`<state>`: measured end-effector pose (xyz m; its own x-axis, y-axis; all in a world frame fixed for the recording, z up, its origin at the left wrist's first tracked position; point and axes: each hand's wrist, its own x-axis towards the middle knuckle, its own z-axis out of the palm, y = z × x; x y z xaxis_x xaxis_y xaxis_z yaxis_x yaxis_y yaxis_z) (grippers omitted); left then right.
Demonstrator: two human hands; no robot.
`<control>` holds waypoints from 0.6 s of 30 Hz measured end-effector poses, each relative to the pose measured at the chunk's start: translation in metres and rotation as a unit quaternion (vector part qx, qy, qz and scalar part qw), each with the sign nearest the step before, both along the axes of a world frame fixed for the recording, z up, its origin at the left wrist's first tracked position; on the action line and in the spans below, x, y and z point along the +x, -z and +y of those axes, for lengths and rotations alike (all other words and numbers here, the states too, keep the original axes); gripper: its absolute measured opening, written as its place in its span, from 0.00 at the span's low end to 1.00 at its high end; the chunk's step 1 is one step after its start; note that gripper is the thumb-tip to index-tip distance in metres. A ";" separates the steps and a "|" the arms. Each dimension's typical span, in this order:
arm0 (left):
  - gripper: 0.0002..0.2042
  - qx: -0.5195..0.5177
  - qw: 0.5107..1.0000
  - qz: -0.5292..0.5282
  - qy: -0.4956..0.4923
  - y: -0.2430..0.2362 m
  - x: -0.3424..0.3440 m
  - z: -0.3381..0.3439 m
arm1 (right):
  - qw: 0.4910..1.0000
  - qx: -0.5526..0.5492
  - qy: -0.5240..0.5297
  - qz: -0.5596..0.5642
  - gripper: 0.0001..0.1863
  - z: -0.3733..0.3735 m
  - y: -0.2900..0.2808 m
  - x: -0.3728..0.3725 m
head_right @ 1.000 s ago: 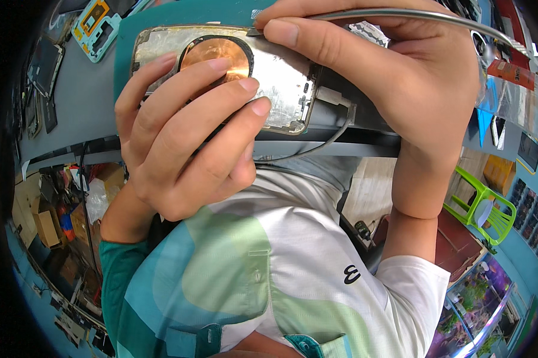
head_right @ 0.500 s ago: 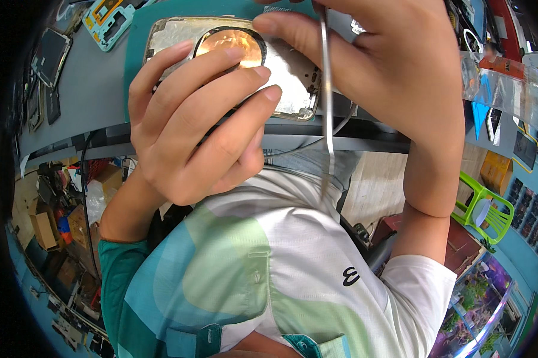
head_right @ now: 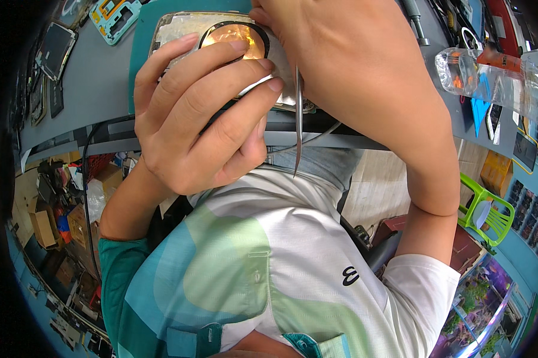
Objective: The person uses a metal spudger to carefully pry and separate the back cover of a disassembled smartphone. They work along the edges of the device, lifting the casing while holding the phone steady on a green mat.
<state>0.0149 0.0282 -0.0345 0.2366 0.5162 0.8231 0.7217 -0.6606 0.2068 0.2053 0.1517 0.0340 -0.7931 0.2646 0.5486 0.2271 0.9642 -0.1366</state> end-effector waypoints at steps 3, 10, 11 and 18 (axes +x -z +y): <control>0.17 -0.004 1.000 0.004 -0.002 0.001 0.000 -0.001 | 1.000 -0.012 -0.010 0.000 0.09 -0.002 -0.002 -0.002; 0.16 -0.006 1.000 -0.002 0.002 -0.001 0.000 -0.001 | 0.998 -0.059 0.007 0.022 0.09 -0.002 0.001 0.005; 0.16 -0.006 1.000 -0.001 0.001 -0.002 0.000 -0.001 | 0.996 -0.079 0.012 0.032 0.09 -0.002 0.000 0.006; 0.17 0.001 1.000 -0.005 0.001 0.001 0.001 0.000 | 0.990 -0.053 0.129 -0.005 0.09 -0.005 -0.009 0.010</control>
<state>0.0157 0.0281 -0.0351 0.2292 0.5140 0.8266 0.7184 -0.6624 0.2127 0.2152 0.1468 0.0433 -0.6964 0.5156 0.4992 0.4666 0.8538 -0.2309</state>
